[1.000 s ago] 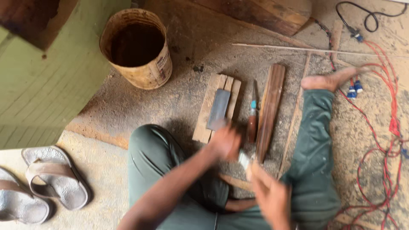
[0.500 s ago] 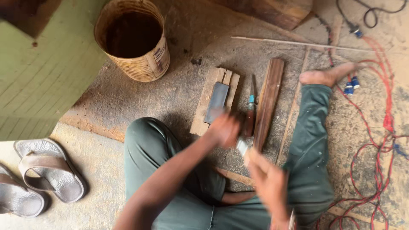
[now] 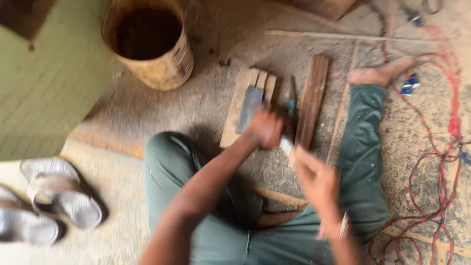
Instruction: The person rubs the metal blade of a hand tool against a whetstone held in place on a wooden block, dipping their hands into a bucket of liquid and applying it to the stone between sharpening strokes.
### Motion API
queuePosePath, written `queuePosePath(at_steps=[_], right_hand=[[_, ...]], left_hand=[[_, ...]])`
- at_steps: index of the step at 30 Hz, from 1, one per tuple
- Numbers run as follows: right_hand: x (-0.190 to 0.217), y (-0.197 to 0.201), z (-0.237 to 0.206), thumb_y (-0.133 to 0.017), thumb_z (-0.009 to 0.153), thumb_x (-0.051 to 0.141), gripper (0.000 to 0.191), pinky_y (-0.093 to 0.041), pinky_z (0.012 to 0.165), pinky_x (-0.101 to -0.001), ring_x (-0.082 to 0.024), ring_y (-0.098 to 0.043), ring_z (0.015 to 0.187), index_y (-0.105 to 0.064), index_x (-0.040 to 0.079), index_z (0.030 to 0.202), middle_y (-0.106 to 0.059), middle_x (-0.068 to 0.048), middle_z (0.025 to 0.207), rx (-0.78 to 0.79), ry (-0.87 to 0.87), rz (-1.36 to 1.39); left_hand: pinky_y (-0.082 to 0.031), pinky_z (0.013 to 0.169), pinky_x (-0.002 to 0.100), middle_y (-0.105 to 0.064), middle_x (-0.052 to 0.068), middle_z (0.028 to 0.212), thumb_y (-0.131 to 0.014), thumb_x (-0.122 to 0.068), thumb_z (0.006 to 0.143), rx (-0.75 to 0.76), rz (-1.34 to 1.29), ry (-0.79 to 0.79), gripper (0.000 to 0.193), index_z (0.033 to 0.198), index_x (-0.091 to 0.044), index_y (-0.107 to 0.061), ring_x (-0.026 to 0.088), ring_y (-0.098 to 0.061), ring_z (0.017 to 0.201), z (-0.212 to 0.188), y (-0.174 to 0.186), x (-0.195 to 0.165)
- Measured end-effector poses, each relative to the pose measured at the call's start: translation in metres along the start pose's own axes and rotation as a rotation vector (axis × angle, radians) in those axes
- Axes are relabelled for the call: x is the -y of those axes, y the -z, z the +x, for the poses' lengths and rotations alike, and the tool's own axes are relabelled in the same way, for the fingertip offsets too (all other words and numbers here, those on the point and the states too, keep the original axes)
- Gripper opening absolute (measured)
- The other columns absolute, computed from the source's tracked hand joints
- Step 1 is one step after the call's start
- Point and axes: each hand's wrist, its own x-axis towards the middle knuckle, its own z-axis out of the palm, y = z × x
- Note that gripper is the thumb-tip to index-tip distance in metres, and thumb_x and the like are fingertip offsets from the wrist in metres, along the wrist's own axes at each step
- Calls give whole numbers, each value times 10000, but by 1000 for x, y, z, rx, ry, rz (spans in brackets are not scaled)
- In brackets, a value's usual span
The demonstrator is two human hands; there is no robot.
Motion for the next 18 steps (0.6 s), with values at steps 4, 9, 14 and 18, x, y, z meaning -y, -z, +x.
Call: queuePosePath(at_steps=[4, 9, 14, 18], right_hand=[[18, -18, -76, -786, 853, 154, 325, -581, 861, -314, -160, -780, 973, -773, 43, 1159, -802, -138, 1045, -50, -8, -117], [26, 11, 31, -750, 878, 136, 386, -601, 673, -313, -177, -774, 789, -747, 99, 1262, -817, -94, 1033, 51, -341, -93], [6, 19, 52, -770, 934, 147, 343, -597, 760, -283, -149, -758, 897, -727, 6, 1243, -788, -149, 1098, -39, 154, -52], [6, -9, -59, -735, 907, 135, 316, -602, 810, -272, -139, -773, 926, -730, 8, 1196, -822, -106, 1039, -11, -75, 123]], left_hand=[[-431, 1203, 527, -746, 193, 1028, -619, -340, 802, -219, 184, -221, 293, 933, -107, -740, 326, -706, 1067, -65, -71, 0], [-496, 862, 501, -667, 225, 968, -708, -554, 741, -123, -44, -12, 562, 941, -30, -668, 376, -646, 943, 36, -25, 18], [-472, 1003, 483, -676, 216, 967, -481, -267, 887, 55, -77, 90, 275, 959, -64, -652, 353, -662, 986, 59, 18, 3], [-439, 1025, 529, -713, 259, 1014, -564, -295, 785, -517, 175, -271, 279, 886, -63, -681, 382, -684, 1015, -47, -51, -9]])
